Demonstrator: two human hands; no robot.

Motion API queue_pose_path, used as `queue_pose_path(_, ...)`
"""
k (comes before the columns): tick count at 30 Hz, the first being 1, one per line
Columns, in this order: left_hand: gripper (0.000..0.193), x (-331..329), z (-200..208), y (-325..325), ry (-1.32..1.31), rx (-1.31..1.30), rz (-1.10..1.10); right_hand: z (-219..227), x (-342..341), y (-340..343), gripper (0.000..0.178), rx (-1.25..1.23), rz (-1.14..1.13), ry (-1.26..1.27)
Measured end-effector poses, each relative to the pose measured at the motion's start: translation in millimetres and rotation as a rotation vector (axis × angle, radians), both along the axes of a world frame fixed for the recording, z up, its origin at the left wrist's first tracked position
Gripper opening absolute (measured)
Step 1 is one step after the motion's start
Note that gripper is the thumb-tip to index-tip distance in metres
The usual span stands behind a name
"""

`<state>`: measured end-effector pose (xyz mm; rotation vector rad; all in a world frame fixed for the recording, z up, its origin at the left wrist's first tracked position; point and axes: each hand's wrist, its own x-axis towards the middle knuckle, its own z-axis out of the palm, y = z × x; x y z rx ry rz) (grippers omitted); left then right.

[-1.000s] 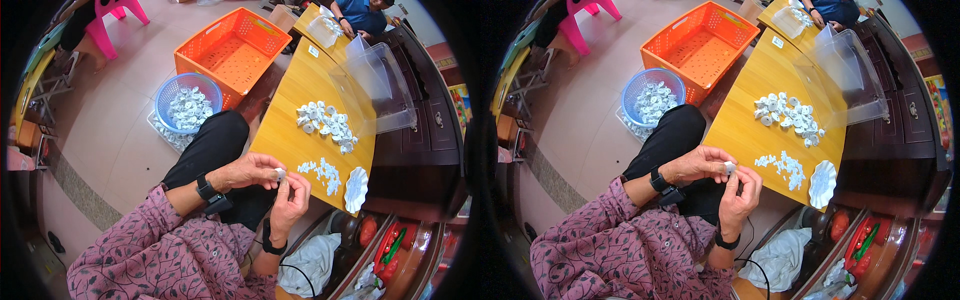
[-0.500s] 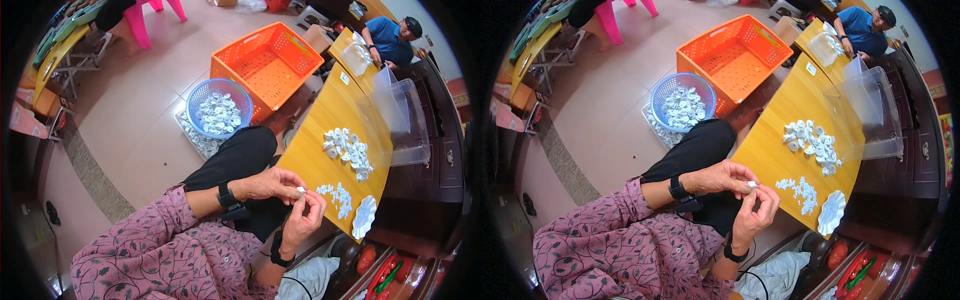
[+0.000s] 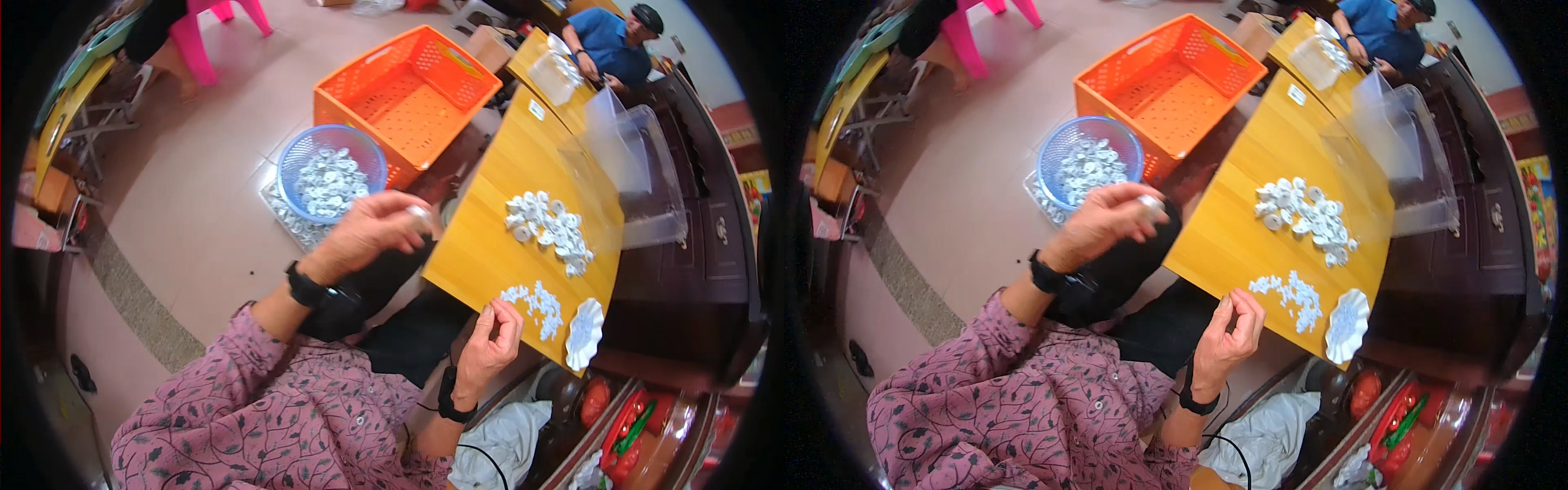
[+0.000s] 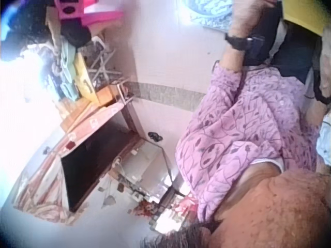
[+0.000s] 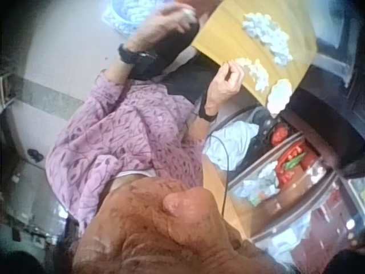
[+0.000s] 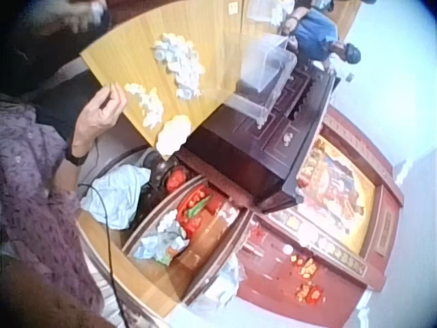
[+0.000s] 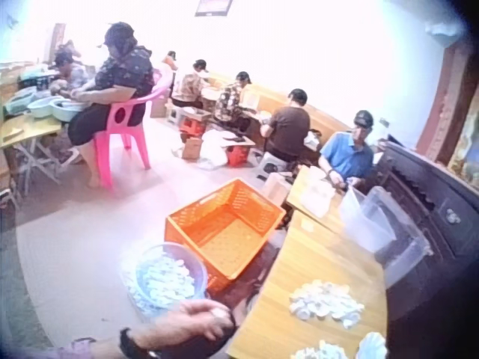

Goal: Assembling small white plastic components into larger pieces at a workbench.

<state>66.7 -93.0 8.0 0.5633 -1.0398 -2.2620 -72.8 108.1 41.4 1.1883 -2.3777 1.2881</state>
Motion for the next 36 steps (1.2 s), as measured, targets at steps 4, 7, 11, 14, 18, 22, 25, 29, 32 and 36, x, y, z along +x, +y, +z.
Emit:
queue_pose_path(4, 0.029, 26.2, -48.9, -50.2, -0.052, 0.118, 0.258, -10.6, -18.9, 24.4, 0.004, 0.044, -0.093, 0.030)
queue_pose_path(7, 0.035, 44.4, -89.2, -81.3, -0.046, 0.200, 0.323, -15.1, -28.7, 36.0, 0.005, 0.076, -0.124, 0.005)
queue_pose_path(11, 0.046, 44.0, -101.0, -88.0, -0.131, 0.437, 0.497, -22.1, -38.8, 44.6, 0.006, 0.116, -0.160, 0.042)
queue_pose_path(14, 0.043, 38.3, -100.1, -81.4, -0.128, 0.469, 0.519, -29.3, -45.0, 46.8, 0.006, 0.141, -0.165, 0.080)
queue_pose_path(18, 0.029, 15.9, -51.4, -48.4, -0.081, 0.226, 0.385, -34.4, -47.9, 47.0, 0.010, 0.173, -0.149, 0.137)
queue_pose_path(22, 0.027, -14.2, -23.0, -7.1, -0.062, 0.010, 0.183, -36.0, -45.1, 48.6, 0.013, 0.197, -0.141, 0.118)
queue_pose_path(25, 0.026, -33.3, -15.0, 22.7, -0.101, -0.111, 0.014, -37.1, -43.3, 51.1, 0.015, 0.263, -0.131, 0.176)
queue_pose_path(29, 0.027, -56.3, -19.3, 58.7, -0.148, -0.141, -0.160, -37.0, -44.8, 49.9, 0.018, 0.374, -0.154, 0.268)
queue_pose_path(32, 0.029, -65.3, -15.9, 77.4, -0.195, -0.129, -0.280, -38.5, -47.9, 51.0, 0.017, 0.400, -0.147, 0.320)
queue_pose_path(36, 0.030, -73.5, -16.7, 89.5, -0.206, -0.286, -0.290, -41.1, -53.6, 52.4, 0.013, 0.383, -0.114, 0.365)
